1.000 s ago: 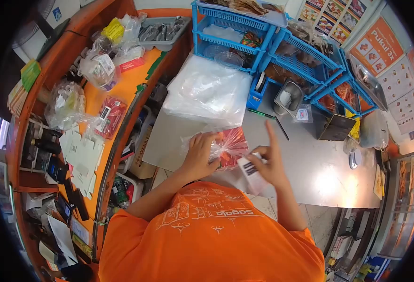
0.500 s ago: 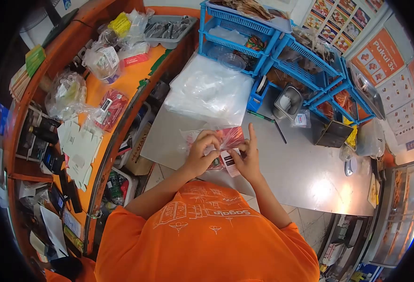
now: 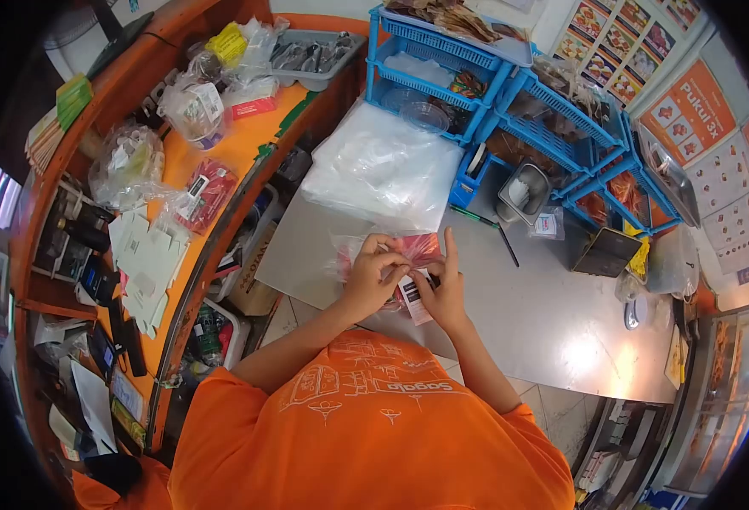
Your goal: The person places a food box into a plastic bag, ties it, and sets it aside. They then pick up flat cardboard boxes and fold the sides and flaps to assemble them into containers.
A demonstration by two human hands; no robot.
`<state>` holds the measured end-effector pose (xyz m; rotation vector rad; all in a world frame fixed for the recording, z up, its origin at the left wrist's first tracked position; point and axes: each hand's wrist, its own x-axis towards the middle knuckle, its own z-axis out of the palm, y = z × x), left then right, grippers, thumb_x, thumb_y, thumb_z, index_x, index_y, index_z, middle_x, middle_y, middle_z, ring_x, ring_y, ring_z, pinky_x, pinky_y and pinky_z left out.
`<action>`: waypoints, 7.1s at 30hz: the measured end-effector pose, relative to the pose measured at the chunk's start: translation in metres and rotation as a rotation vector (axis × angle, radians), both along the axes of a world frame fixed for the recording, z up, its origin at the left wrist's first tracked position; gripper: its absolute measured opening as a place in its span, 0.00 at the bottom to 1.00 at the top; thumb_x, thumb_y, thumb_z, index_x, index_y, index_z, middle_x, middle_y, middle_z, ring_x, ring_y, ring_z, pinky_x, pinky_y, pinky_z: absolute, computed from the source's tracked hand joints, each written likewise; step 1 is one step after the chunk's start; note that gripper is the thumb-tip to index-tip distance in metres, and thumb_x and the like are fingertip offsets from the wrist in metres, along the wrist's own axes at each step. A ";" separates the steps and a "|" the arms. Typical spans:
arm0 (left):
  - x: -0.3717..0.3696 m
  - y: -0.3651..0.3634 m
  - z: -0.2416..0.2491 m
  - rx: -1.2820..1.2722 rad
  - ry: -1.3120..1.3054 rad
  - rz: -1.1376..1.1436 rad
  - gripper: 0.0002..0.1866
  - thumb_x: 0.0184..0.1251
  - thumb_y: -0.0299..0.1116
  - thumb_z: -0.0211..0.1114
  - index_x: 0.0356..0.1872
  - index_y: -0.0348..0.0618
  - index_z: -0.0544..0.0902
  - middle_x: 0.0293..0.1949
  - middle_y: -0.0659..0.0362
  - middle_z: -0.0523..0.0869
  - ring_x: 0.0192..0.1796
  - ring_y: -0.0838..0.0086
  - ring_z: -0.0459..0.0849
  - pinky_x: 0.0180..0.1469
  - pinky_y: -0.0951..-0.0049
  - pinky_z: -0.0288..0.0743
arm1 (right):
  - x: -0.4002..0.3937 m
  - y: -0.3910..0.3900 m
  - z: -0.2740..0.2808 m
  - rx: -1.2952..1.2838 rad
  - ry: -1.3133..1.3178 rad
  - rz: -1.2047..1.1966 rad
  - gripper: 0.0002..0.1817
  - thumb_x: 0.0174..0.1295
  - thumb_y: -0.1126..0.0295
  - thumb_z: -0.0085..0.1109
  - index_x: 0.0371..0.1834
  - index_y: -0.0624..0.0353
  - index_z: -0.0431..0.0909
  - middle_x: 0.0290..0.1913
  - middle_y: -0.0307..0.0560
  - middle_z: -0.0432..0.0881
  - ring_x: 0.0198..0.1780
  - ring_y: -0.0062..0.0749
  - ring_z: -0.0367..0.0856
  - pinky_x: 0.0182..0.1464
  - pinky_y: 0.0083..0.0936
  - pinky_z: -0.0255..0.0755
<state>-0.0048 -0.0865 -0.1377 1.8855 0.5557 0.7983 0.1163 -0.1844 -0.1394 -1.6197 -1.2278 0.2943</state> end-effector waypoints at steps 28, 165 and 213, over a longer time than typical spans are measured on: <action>-0.081 0.032 0.019 0.011 -0.437 0.137 0.10 0.58 0.21 0.56 0.41 0.40 0.71 0.40 0.60 0.73 0.44 0.79 0.72 0.48 0.77 0.68 | 0.003 -0.008 0.064 -0.131 -0.978 -0.280 0.27 0.55 0.51 0.56 0.48 0.63 0.70 0.32 0.52 0.74 0.33 0.38 0.73 0.36 0.37 0.70; -0.473 0.204 -0.083 -0.423 0.692 1.369 0.14 0.47 0.34 0.58 0.29 0.30 0.79 0.29 0.44 0.81 0.37 0.57 0.81 0.39 0.64 0.74 | -0.370 0.363 -0.104 -0.414 0.235 1.309 0.14 0.57 0.68 0.55 0.45 0.60 0.77 0.46 0.42 0.78 0.47 0.23 0.72 0.48 0.20 0.64; -0.384 0.159 -0.109 -0.937 -0.486 1.275 0.06 0.61 0.31 0.56 0.32 0.37 0.74 0.24 0.60 0.76 0.22 0.77 0.74 0.20 0.76 0.66 | -0.388 0.329 -0.085 -0.748 0.784 1.121 0.05 0.57 0.77 0.55 0.32 0.70 0.75 0.28 0.44 0.78 0.33 0.23 0.78 0.34 0.18 0.78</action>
